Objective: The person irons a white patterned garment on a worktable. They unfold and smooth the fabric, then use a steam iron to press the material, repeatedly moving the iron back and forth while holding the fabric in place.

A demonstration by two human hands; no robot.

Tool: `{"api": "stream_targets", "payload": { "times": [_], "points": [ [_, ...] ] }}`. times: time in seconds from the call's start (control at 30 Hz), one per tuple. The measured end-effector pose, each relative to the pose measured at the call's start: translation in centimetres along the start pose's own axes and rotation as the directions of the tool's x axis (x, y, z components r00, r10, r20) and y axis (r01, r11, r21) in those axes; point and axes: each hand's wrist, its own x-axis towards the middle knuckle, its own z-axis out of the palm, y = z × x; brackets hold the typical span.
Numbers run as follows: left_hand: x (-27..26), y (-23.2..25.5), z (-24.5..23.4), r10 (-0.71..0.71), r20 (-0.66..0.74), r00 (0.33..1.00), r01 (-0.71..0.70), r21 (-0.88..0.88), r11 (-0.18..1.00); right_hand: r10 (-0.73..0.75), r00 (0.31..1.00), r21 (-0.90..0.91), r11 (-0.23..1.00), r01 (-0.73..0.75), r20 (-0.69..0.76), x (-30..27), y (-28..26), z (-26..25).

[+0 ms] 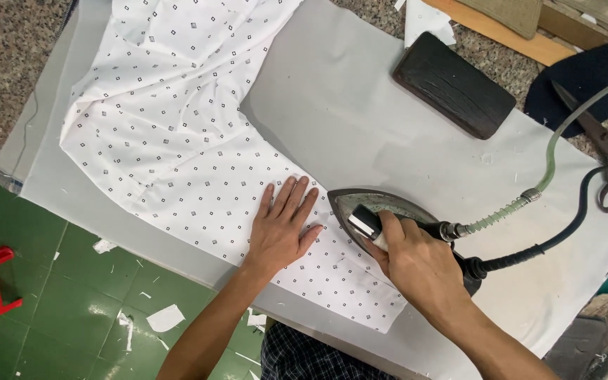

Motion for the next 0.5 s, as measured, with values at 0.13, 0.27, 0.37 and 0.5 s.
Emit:
{"api": "stream_targets", "payload": {
  "times": [0.13,0.27,0.37,0.5],
  "points": [
    [-0.4,0.0,0.8,-0.038,-0.020,0.999,0.037,-0.032,0.999,0.011,1.000,0.033,0.999,-0.012,0.027,1.7,-0.9,-1.5],
    [-0.6,0.0,1.1,-0.046,-0.020,0.999,0.045,-0.055,0.997,-0.018,1.000,0.028,0.999,0.018,0.014,2.4,-1.2,-1.2],
    [-0.5,-0.6,1.2,-0.059,-0.017,0.998,0.058,-0.059,0.997,-0.025,1.000,0.042,0.999,0.024,0.013,2.9,-1.4,-1.3],
    [0.7,-3.2,0.5,-0.044,-0.043,0.998,0.043,-0.015,0.999,-0.021,0.999,0.072,0.997,0.019,0.038,3.1,-1.6,-2.1]
  ]
}}
